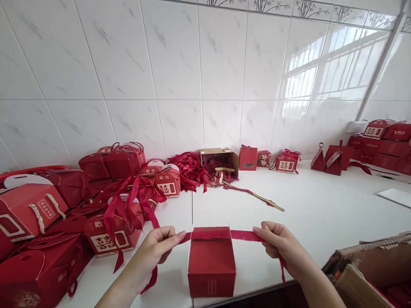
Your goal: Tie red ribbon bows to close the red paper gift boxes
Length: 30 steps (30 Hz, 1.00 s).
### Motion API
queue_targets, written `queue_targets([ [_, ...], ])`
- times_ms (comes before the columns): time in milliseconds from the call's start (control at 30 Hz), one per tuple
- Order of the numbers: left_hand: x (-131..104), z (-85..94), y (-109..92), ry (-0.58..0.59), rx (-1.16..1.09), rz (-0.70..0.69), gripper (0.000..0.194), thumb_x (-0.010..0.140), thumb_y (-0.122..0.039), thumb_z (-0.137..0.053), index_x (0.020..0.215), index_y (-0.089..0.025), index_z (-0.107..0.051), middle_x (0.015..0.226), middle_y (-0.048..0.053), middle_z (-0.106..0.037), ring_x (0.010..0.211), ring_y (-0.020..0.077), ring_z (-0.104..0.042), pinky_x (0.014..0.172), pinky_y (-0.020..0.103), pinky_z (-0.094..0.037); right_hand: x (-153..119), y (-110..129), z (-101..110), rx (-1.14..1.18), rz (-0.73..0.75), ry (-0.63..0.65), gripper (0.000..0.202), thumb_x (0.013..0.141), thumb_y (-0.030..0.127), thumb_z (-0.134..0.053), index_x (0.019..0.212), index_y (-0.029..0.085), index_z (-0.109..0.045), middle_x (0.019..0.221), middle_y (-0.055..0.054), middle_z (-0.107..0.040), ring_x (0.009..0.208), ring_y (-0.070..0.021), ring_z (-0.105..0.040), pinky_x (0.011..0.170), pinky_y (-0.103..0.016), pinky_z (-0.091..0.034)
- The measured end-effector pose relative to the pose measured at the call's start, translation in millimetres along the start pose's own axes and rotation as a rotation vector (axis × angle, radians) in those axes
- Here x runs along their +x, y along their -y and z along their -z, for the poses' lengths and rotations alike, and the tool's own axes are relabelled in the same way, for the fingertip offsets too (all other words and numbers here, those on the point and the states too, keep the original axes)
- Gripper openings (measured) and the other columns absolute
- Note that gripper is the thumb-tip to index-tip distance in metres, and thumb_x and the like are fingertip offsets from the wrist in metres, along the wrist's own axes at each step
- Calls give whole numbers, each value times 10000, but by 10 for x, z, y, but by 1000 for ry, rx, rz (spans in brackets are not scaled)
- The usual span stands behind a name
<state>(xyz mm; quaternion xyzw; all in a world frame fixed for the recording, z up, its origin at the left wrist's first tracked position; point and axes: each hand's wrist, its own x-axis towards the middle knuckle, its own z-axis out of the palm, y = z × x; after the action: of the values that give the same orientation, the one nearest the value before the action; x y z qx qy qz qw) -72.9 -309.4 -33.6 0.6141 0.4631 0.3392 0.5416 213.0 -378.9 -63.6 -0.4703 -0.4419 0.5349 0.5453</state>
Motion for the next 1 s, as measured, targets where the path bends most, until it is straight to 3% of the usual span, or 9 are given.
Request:
queue_targets([
  [133, -60, -22, 24, 12, 53, 53, 531, 686, -555, -648, 534, -202, -281, 509, -84, -198, 479, 78, -128, 456, 243, -85, 23, 13, 57, -373, -4, -57, 531, 719, 531, -644, 582, 216, -240, 528, 92, -175, 496, -74, -132, 469, -242, -94],
  [233, -54, -72, 99, 72, -17, 100, 522, 697, -565, -639, 559, -203, -289, 514, -87, -205, 479, 75, -127, 450, 243, -85, 69, -80, 56, -458, -39, -10, 530, 712, 562, -630, 592, 216, -247, 542, 89, -179, 506, -78, -132, 460, -234, -103],
  [467, 13, -166, 178, 140, -246, 194, 492, 647, -500, -715, 569, -197, -334, 503, -107, -186, 445, 48, -102, 438, 241, -36, 118, -296, -43, -271, -84, 75, 523, 703, 548, -656, 592, 221, -264, 517, 102, -185, 478, -66, -120, 437, -229, -89],
  [733, -49, -277, 19, 14, -299, 108, 423, 646, -276, -706, 548, -190, -304, 503, -95, -251, 414, 29, -187, 402, 199, -85, 79, -413, -183, 152, -85, 85, 517, 658, 330, -747, 586, 213, -248, 481, 120, -222, 426, -36, -95, 409, -212, -75],
  [833, -88, -379, -24, -57, -321, 70, 365, 635, -205, -643, 542, -188, -290, 491, -92, -266, 408, 26, -208, 397, 180, -103, 55, -390, -300, 307, -63, 80, 390, 655, 250, -724, 657, 223, -336, 480, 133, -214, 415, -35, -80, 397, -196, -85],
  [1000, -103, -507, -11, -86, -391, 101, 292, 641, -257, -571, 544, -195, -303, 493, -89, -256, 392, 32, -195, 376, 186, -98, 25, -265, -441, 362, -89, 104, 330, 758, 437, -628, 699, 220, -387, 483, 128, -186, 406, -39, -66, 391, -196, -64],
])
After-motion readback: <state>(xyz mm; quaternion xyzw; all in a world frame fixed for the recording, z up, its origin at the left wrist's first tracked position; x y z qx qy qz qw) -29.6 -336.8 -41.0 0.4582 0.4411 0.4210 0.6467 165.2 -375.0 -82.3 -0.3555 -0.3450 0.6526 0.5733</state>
